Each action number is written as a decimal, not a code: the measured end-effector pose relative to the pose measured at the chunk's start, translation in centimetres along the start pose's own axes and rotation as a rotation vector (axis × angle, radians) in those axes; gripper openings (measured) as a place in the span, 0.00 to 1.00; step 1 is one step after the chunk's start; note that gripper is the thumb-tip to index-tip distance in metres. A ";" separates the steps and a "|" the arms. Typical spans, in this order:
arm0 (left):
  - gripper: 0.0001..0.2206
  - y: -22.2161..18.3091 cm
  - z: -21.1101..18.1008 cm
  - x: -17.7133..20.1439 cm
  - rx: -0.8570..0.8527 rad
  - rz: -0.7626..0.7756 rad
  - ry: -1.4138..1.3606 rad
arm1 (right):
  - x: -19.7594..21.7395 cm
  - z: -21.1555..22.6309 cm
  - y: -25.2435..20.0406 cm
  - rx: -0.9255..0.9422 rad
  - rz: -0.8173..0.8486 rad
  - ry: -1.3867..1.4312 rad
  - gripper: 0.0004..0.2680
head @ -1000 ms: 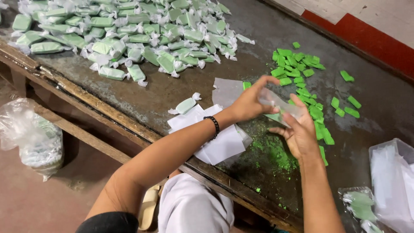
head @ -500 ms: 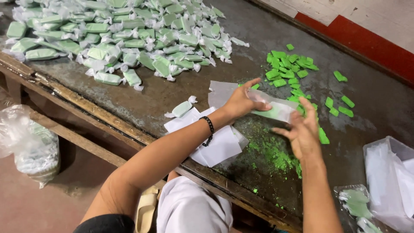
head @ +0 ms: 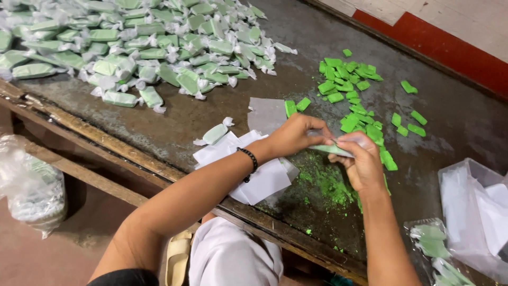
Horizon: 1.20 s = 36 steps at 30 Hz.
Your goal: Wrapping small green rectangular items individually in white paper wrappers by folding and twisting the ends.
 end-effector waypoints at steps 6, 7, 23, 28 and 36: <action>0.11 -0.3 -1.0 0.3 -0.208 0.137 0.454 | -1.9 1.1 -0.7 -0.054 0.009 0.095 0.04; 0.10 -0.3 -0.6 0.3 -0.179 0.124 0.471 | -1.7 0.8 -0.7 -0.064 0.046 0.024 0.06; 0.16 0.2 -0.3 0.7 -0.198 0.050 0.234 | -0.4 0.2 -0.9 -0.024 -0.101 0.281 0.04; 0.07 0.1 -0.4 0.5 -0.042 0.029 0.066 | 1.7 -0.6 0.6 0.023 -0.086 0.411 0.01; 0.10 -0.1 2.1 -2.0 0.087 0.093 -0.299 | 2.3 -0.4 -0.1 -0.051 -0.067 0.277 0.06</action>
Point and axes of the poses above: each hand's wrist, its own y-axis towards the middle knuckle, its own x-axis out of the back of the hand, z = x × y, the point moved 2 cm from there along y, towards the middle knuckle, and after that the axes turned 14 degrees about z, right-handed, at the moved point
